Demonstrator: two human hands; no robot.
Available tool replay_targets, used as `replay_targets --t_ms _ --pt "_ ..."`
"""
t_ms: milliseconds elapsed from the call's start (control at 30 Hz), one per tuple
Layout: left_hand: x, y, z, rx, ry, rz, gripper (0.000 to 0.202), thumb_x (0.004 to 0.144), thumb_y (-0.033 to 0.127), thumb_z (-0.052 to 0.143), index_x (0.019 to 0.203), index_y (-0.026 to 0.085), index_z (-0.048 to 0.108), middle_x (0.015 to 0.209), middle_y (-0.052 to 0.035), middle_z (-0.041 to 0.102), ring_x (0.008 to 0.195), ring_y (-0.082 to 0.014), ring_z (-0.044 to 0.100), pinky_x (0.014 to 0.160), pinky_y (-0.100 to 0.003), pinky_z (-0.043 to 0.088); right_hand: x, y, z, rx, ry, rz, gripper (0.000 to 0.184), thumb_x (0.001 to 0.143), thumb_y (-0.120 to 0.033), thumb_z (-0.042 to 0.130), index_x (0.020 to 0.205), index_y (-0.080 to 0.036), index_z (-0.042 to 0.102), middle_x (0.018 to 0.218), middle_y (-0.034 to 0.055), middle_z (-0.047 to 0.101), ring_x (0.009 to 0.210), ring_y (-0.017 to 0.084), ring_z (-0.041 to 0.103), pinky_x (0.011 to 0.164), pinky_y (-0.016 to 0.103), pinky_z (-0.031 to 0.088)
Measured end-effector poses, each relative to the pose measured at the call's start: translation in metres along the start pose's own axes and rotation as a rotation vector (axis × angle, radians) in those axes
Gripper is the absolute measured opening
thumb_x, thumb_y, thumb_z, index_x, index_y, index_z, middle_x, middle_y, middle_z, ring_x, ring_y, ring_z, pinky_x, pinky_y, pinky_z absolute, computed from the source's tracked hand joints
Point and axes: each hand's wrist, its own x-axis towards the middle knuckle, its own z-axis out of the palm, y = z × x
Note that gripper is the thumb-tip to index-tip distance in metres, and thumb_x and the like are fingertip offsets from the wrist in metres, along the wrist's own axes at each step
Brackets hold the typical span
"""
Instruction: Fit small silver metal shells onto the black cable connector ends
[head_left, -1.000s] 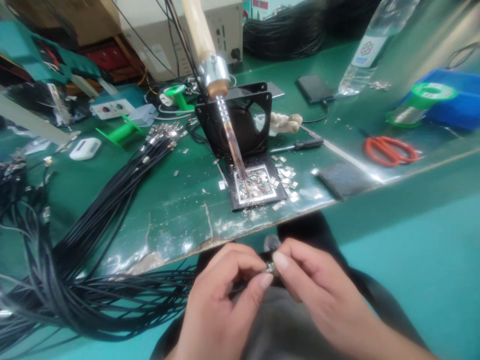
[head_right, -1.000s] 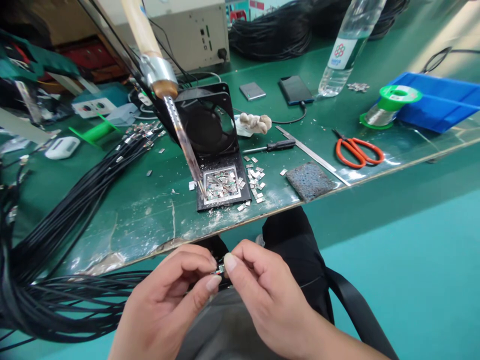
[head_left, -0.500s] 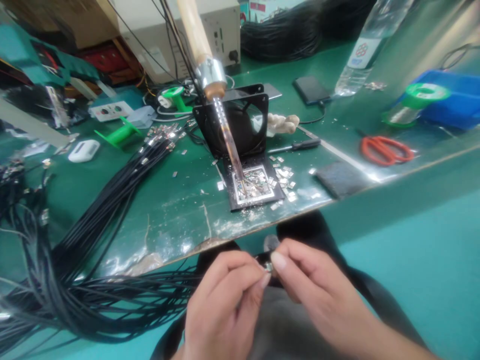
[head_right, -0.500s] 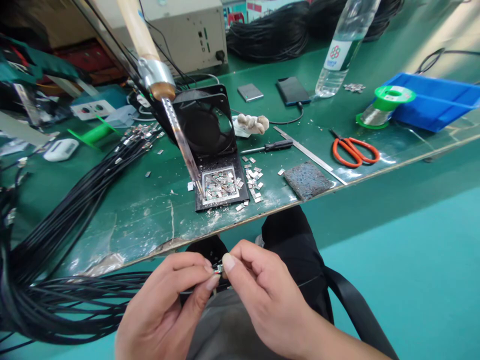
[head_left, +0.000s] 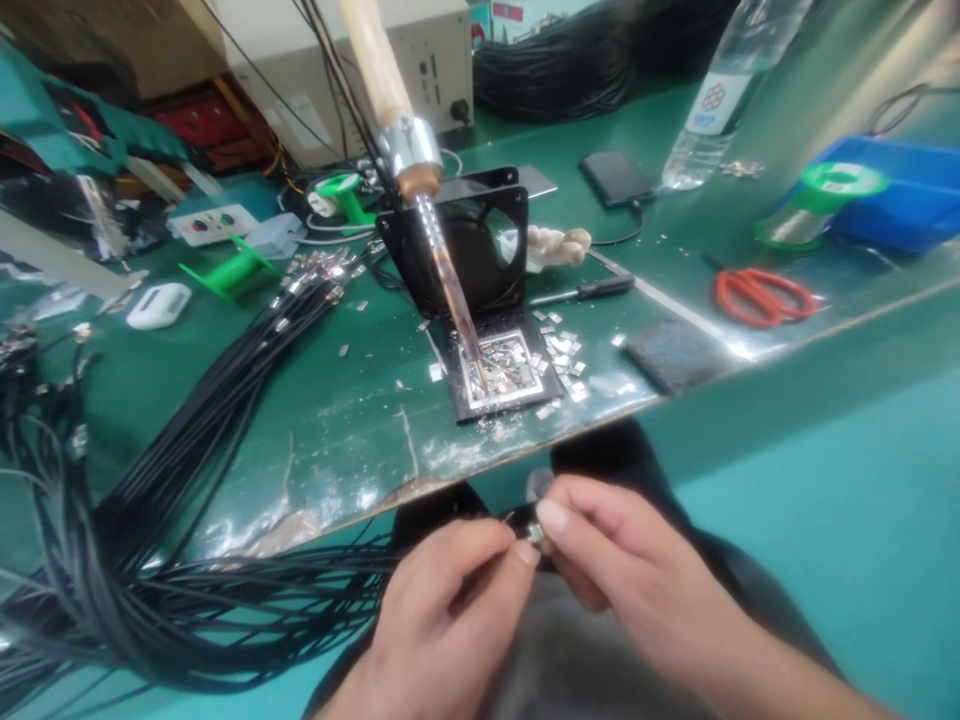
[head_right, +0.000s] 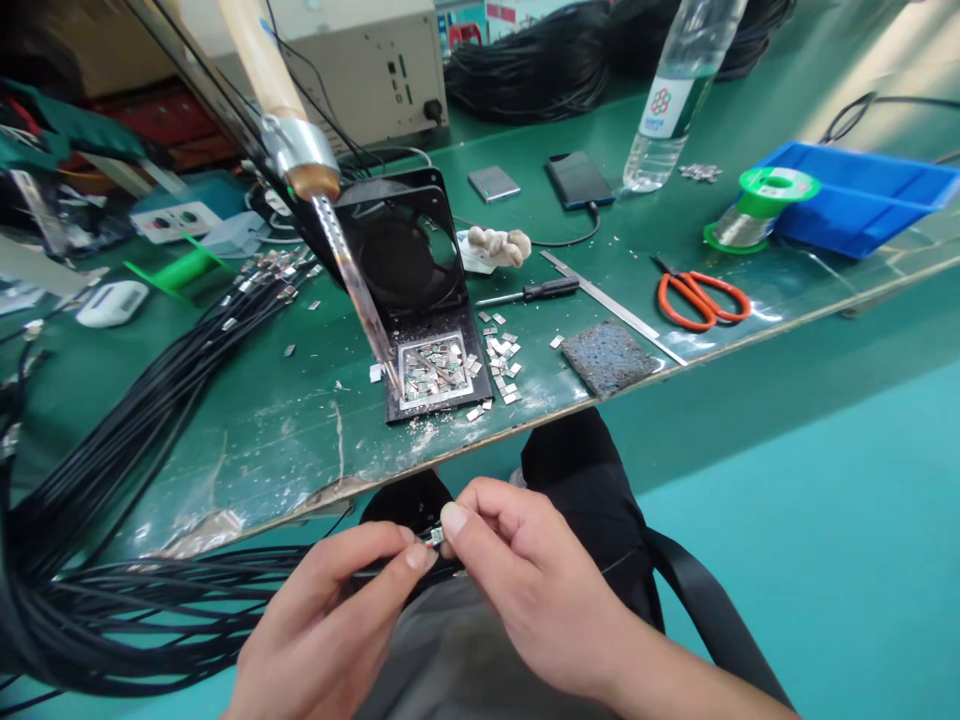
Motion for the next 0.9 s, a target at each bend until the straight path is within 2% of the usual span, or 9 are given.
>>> replay_targets --t_ms 67,167,267,333,400,467,667,900 --pt "0.005 0.005 -0.001 0.085 0.05 0.078 0.003 0.091 0.03 0.082 0.093 0.03 0.084 0.094 -0.0054 0.079 0.09 -0.0245 0.073 0.082 -0.034 0.061 0.0 -0.001 0.0 -0.032 0.024 -0.02 0.049 0.108 -0.056 0.053 0.073 -0.023 0.046 0.058 -0.0073 0.04 0.053 0.01 0.033 0.05 0.026 0.028" --pt "0.011 0.012 -0.002 0.138 0.071 0.142 0.015 0.082 0.023 0.089 0.092 0.03 0.081 0.095 -0.0027 0.077 0.089 -0.0211 0.072 0.083 -0.03 0.059 -0.002 -0.002 0.0 -0.092 0.068 -0.066 0.048 0.109 -0.052 0.052 0.072 -0.023 0.045 0.061 -0.0065 0.041 0.055 0.011 0.035 0.051 0.026 0.03" --pt "0.015 0.019 -0.001 0.136 0.027 0.03 0.019 0.083 0.032 0.09 0.095 0.026 0.076 0.091 -0.0018 0.075 0.082 -0.0183 0.07 0.077 -0.027 0.057 -0.004 -0.003 0.001 -0.133 0.088 -0.089 0.046 0.11 -0.047 0.05 0.072 -0.023 0.044 0.064 -0.0059 0.042 0.058 0.011 0.036 0.053 0.026 0.031" --pt "0.016 0.024 -0.001 0.096 -0.066 -0.092 0.022 0.087 0.042 0.085 0.094 0.023 0.074 0.087 -0.003 0.075 0.079 -0.0188 0.07 0.074 -0.027 0.056 -0.004 -0.004 0.001 -0.155 0.097 -0.101 0.045 0.11 -0.045 0.05 0.072 -0.023 0.045 0.065 -0.0054 0.042 0.06 0.012 0.037 0.054 0.026 0.032" --pt "0.017 0.028 0.0 0.076 -0.142 -0.152 0.025 0.09 0.047 0.079 0.094 0.022 0.074 0.087 -0.0041 0.075 0.079 -0.0192 0.07 0.073 -0.027 0.056 -0.004 -0.005 0.002 -0.177 0.106 -0.118 0.044 0.11 -0.044 0.05 0.071 -0.022 0.045 0.066 -0.0051 0.043 0.061 0.012 0.037 0.055 0.026 0.033" --pt "0.017 0.031 0.001 0.108 -0.159 -0.149 0.025 0.091 0.047 0.078 0.093 0.022 0.075 0.085 -0.0036 0.074 0.077 -0.0182 0.068 0.07 -0.025 0.055 -0.004 -0.007 0.004 -0.192 0.109 -0.131 0.044 0.11 -0.044 0.05 0.072 -0.022 0.046 0.067 -0.0049 0.043 0.061 0.012 0.038 0.055 0.025 0.034" --pt "0.016 0.031 0.008 0.21 -0.088 -0.087 0.03 0.094 0.048 0.073 0.08 0.022 0.071 0.07 0.0003 0.065 0.063 -0.0135 0.057 0.058 -0.021 0.047 -0.004 -0.007 0.005 -0.211 0.113 -0.139 0.04 0.11 -0.043 0.049 0.075 -0.022 0.048 0.069 -0.0048 0.043 0.063 0.012 0.038 0.055 0.025 0.035" --pt "0.013 0.029 0.01 0.199 -0.081 -0.101 0.03 0.099 0.047 0.068 0.084 0.022 0.072 0.076 0.0 0.068 0.069 -0.0144 0.061 0.065 -0.022 0.049 -0.003 -0.006 0.003 -0.222 0.111 -0.136 0.039 0.11 -0.042 0.049 0.076 -0.022 0.049 0.07 -0.0049 0.043 0.064 0.012 0.039 0.058 0.025 0.036"
